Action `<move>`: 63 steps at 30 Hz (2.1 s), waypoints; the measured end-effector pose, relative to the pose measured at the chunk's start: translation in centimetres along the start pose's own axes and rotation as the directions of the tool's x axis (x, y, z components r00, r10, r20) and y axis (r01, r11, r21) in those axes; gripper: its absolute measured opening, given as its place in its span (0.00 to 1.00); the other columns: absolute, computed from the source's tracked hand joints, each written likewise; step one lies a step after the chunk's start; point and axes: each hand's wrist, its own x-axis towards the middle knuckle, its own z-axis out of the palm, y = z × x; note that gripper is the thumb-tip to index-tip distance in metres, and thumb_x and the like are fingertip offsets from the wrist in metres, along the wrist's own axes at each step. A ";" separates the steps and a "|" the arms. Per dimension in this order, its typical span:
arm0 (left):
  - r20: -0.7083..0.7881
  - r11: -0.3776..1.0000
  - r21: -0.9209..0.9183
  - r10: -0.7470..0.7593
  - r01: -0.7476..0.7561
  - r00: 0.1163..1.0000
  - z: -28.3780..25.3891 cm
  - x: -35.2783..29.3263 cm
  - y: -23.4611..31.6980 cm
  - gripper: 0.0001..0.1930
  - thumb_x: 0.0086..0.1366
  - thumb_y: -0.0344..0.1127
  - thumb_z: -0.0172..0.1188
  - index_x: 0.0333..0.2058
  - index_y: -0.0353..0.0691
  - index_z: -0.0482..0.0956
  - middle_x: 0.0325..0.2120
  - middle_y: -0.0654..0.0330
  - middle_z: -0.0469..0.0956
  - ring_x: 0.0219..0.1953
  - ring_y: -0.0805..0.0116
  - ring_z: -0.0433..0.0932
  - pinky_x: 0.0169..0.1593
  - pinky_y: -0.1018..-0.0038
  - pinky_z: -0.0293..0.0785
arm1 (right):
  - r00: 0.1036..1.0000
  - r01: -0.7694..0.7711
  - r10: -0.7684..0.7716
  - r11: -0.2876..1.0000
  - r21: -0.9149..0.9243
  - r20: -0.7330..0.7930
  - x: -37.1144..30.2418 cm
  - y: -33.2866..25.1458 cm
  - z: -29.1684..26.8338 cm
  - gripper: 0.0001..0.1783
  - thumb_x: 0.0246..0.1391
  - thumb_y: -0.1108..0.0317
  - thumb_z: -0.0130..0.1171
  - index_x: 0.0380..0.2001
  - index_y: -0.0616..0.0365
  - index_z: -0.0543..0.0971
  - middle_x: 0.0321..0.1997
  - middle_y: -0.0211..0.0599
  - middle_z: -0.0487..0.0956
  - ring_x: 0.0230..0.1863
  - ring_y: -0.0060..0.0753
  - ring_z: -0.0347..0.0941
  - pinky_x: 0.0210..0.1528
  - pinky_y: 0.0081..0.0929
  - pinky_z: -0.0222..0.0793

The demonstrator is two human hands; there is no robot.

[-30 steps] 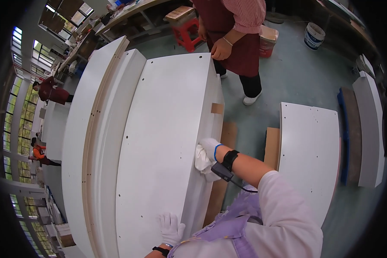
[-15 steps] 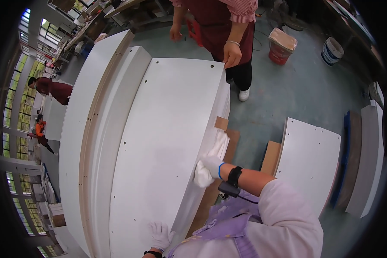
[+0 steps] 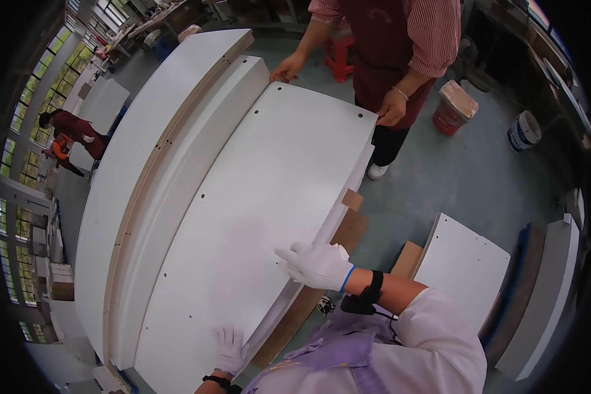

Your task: Wiping and inspecting white furniture panels with a cloth in a factory setting.

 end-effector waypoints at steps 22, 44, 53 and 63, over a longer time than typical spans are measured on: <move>-0.275 0.780 0.036 -0.593 0.625 0.757 -0.6 -9.3 -5.1 0.22 0.70 0.45 0.50 0.58 0.41 0.68 0.62 0.45 0.63 0.61 0.33 0.61 0.64 0.45 0.57 | 0.947 -0.258 0.026 0.653 0.712 0.320 2.6 -1.9 -1.4 0.21 0.63 0.71 0.43 0.50 0.74 0.78 0.48 0.49 0.83 0.47 0.32 0.80 0.51 0.26 0.76; 0.257 -0.278 -0.259 -0.943 0.925 -0.212 6.1 -50.7 -35.7 0.45 0.52 0.72 0.60 0.58 0.40 0.69 0.56 0.47 0.70 0.58 0.46 0.71 0.58 0.54 0.72 | 0.626 -0.752 0.167 -0.127 0.646 0.762 -6.0 -27.7 37.1 0.37 0.68 0.43 0.45 0.60 0.71 0.70 0.57 0.55 0.77 0.55 0.52 0.75 0.61 0.41 0.69; 0.366 -0.130 -0.206 -0.929 0.970 -0.047 4.6 -52.4 -36.7 0.47 0.48 0.73 0.62 0.54 0.36 0.74 0.55 0.45 0.72 0.57 0.49 0.74 0.58 0.60 0.74 | 0.583 -0.801 0.106 -0.085 0.592 0.805 -7.9 -30.1 51.0 0.27 0.69 0.53 0.50 0.58 0.66 0.72 0.54 0.45 0.78 0.54 0.37 0.75 0.57 0.31 0.70; 0.439 0.386 -0.458 -0.685 0.801 0.581 8.7 -53.7 -36.3 0.35 0.53 0.67 0.64 0.42 0.38 0.77 0.37 0.51 0.83 0.43 0.53 0.83 0.49 0.63 0.76 | 0.696 -0.703 0.238 0.030 0.711 0.678 -10.6 -46.1 66.8 0.19 0.66 0.58 0.56 0.53 0.60 0.75 0.52 0.35 0.78 0.49 0.28 0.75 0.50 0.28 0.74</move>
